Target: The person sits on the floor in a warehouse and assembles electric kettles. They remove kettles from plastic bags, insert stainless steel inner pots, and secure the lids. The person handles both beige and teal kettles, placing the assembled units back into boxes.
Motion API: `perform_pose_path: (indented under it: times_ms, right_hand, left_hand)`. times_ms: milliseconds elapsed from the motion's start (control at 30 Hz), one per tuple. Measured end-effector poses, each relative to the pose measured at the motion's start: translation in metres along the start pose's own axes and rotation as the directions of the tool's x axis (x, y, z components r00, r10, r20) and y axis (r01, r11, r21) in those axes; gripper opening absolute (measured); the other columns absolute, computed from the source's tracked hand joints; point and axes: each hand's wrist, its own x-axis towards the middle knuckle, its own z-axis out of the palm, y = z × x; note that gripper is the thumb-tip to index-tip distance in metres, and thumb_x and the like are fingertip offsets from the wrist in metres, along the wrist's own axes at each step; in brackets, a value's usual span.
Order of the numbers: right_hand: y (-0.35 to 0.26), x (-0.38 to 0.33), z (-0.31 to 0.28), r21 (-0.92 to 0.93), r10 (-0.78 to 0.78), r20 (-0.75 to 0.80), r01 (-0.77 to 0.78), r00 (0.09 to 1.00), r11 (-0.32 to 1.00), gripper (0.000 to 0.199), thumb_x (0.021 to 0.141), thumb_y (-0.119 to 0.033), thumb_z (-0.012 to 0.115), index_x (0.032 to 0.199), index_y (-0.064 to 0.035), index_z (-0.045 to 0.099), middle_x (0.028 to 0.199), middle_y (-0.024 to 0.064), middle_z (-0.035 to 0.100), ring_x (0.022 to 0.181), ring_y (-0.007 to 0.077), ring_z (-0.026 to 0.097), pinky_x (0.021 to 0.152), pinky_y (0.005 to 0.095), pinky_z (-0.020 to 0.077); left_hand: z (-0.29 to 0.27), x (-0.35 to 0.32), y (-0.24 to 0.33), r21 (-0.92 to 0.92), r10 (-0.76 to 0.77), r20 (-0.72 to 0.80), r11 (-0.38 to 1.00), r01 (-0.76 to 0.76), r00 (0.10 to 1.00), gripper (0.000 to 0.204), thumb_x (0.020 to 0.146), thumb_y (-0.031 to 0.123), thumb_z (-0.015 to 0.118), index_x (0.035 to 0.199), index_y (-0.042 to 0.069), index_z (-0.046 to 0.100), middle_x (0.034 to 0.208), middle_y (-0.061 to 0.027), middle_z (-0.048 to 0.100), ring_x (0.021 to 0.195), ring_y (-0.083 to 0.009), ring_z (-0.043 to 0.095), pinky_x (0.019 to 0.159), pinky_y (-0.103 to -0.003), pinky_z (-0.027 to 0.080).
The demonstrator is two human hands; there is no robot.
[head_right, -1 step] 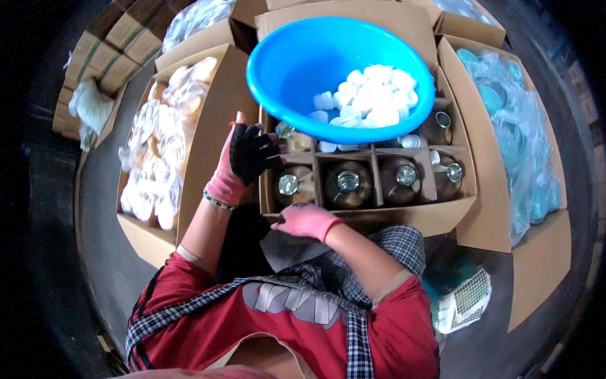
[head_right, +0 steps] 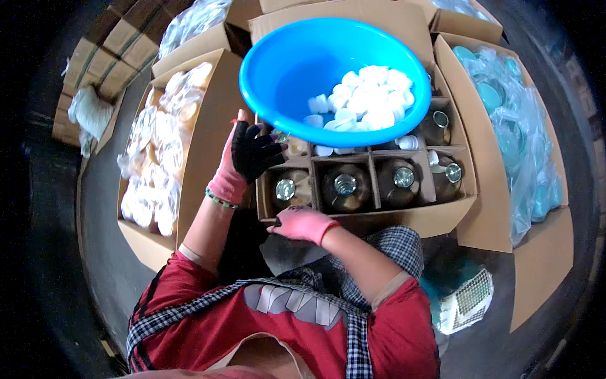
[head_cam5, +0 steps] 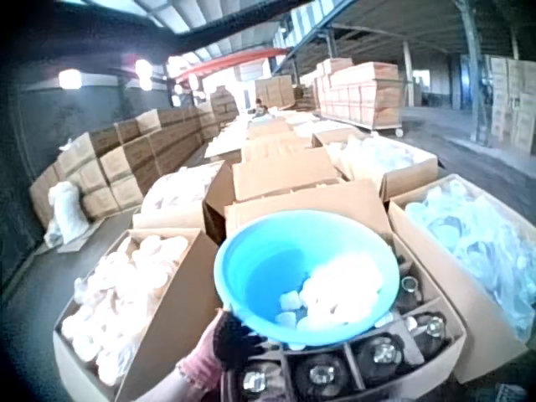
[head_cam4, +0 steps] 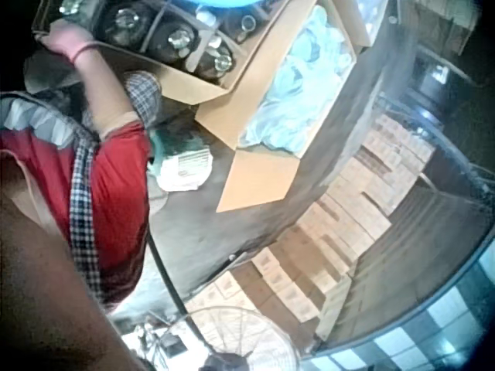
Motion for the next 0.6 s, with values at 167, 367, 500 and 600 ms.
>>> perform_pose_path:
  times_ms: [167, 367, 500, 600]
  right_hand:
    - [0.012, 0.021, 0.013, -0.092, -0.061, -0.17, 0.046, 0.984, 0.995, 0.043, 0.079, -0.042, 0.046, 0.087, -0.0014, 0.059, 0.09, 0.0187, 0.058, 0.087, 0.032, 0.055, 0.079, 0.0393, 0.0415]
    - [0.018, 0.021, 0.029, -0.444, -0.104, -0.187, 0.01, 0.977, 0.896, 0.041, 0.078, -0.041, 0.046, 0.095, -0.005, 0.055, 0.09, 0.0132, 0.055, 0.087, 0.0285, 0.05, 0.077, 0.0385, 0.0389]
    - [0.024, 0.023, 0.037, -0.471, -0.136, -0.282, -0.014, 0.95, 0.882, 0.043, 0.078, -0.041, 0.045, 0.097, -0.0033, 0.053, 0.091, 0.0142, 0.053, 0.087, 0.028, 0.048, 0.076, 0.0388, 0.037]
    - [0.023, 0.021, 0.039, -0.531, -0.194, -0.263, 0.026, 0.945, 0.847, 0.042, 0.078, -0.04, 0.046, 0.094, -0.0016, 0.054, 0.085, 0.0132, 0.055, 0.084, 0.0275, 0.049, 0.073, 0.0367, 0.0367]
  left_hand:
    - [0.025, 0.06, -0.004, -0.06, 0.111, 0.03, 0.992, -0.109, 0.993, 0.022, 0.08, 0.017, 0.049, 0.098, 0.005, 0.047, 0.094, -0.0103, 0.053, 0.088, -0.0274, 0.053, 0.078, -0.044, 0.045]
    - [0.048, 0.068, 0.017, -0.022, 0.196, 0.122, 0.981, -0.194, 0.973, 0.009, 0.078, 0.013, 0.048, 0.085, 0.008, 0.045, 0.084, -0.008, 0.049, 0.081, -0.0267, 0.052, 0.08, -0.045, 0.044]
    - [0.048, 0.112, 0.038, -0.075, 0.251, 0.2, 0.968, -0.24, 0.947, 0.026, 0.079, 0.015, 0.043, 0.101, 0.002, 0.041, 0.111, -0.0163, 0.045, 0.098, -0.0332, 0.048, 0.08, -0.05, 0.042]
    - [0.02, 0.189, 0.076, 0.533, 0.504, 0.416, 0.54, -0.652, 0.757, 0.044, 0.071, 0.026, 0.063, 0.096, -0.003, 0.043, 0.096, -0.0141, 0.054, 0.09, -0.0218, 0.052, 0.075, -0.039, 0.045]
